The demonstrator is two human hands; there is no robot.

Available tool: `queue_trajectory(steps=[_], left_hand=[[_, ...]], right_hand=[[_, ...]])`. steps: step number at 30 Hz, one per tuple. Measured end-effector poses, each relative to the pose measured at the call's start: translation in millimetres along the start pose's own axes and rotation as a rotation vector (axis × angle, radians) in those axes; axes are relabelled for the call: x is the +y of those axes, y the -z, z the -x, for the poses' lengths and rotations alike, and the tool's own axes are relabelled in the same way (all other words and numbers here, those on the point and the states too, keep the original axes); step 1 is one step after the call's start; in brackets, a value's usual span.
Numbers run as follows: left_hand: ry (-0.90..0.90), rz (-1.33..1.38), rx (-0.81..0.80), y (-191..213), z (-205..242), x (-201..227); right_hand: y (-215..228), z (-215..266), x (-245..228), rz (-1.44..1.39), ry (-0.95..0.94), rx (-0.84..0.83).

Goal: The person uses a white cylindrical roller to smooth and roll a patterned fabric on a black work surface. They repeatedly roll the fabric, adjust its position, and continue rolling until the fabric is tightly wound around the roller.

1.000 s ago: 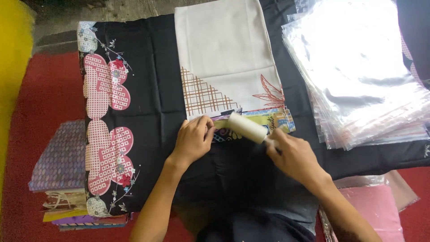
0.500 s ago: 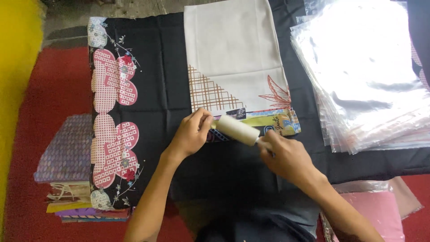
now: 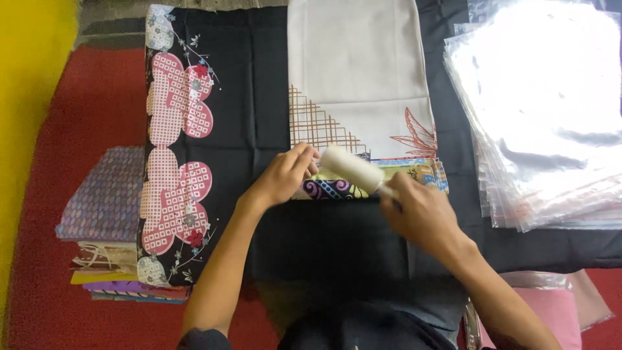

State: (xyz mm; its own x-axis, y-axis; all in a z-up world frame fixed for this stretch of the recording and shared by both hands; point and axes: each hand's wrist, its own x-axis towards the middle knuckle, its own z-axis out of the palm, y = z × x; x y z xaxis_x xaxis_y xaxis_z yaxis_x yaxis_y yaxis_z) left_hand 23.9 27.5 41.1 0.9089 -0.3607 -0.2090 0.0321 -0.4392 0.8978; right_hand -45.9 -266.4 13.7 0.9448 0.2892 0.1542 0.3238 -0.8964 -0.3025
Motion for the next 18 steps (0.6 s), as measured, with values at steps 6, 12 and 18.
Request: queue_trajectory(steps=[6,12,18], left_hand=[[0.069,0.060,-0.064,10,-6,-3],[0.043,0.063,-0.076,10,-8,-3],[0.016,0.027,-0.091,16,-10,3]], right_hand=[[-3,0,-28,-0.022,0.265,0.003],[2,3,-35,-0.150,0.243,-0.168],[9,-21,-34,-0.098,0.370,-0.080]])
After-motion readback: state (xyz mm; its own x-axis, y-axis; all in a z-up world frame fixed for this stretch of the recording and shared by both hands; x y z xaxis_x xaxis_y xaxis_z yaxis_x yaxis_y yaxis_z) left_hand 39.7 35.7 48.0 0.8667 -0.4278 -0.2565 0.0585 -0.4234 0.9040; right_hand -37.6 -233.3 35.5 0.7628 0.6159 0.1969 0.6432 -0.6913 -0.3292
